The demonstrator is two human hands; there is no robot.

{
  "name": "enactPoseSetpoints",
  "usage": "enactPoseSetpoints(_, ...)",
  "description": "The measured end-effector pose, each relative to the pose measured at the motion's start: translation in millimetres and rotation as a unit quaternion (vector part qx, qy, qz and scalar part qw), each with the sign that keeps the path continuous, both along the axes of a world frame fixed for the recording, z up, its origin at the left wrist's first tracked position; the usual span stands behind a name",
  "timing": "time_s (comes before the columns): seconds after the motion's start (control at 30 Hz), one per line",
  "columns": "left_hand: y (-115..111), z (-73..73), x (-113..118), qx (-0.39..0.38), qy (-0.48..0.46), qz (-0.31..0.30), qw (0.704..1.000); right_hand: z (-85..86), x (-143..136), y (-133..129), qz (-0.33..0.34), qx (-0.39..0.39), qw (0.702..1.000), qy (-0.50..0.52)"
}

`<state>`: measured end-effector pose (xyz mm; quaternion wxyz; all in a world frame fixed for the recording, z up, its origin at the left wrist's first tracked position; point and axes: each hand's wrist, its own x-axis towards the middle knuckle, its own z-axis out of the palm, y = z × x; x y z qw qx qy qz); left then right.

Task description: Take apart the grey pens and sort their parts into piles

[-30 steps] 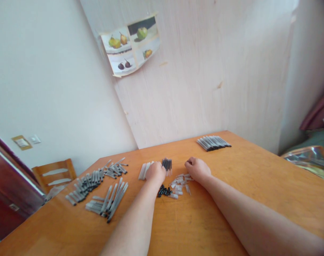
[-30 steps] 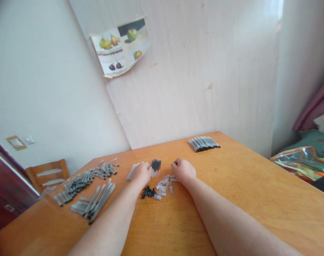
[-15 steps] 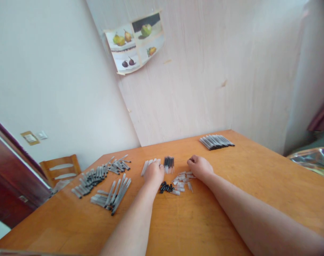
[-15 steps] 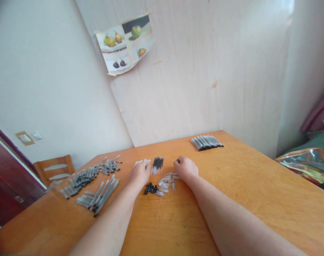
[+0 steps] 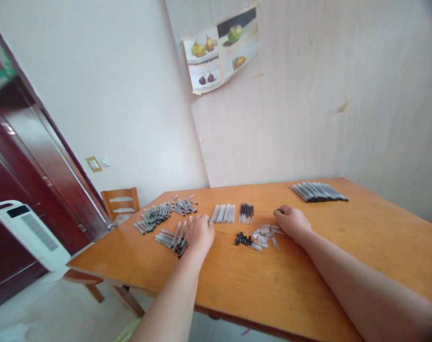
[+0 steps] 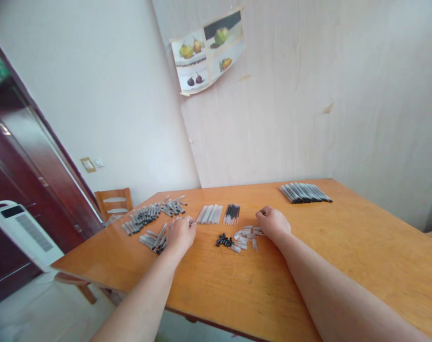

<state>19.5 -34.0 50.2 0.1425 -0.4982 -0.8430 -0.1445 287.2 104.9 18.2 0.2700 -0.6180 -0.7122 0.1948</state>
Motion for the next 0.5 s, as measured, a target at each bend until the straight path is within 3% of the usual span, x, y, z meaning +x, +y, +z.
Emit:
enactPoseSetpoints(0.27,-40,1.8,-41,0.038,-0.003,0.104,0.994,-0.7,2,0,0.011,0.005,1.000,-0.008)
enactPoseSetpoints(0.5,-62,5.7,-79,0.017,-0.096,0.183,0.978,1.5,3,-1,0.020,-0.001,1.000,-0.014)
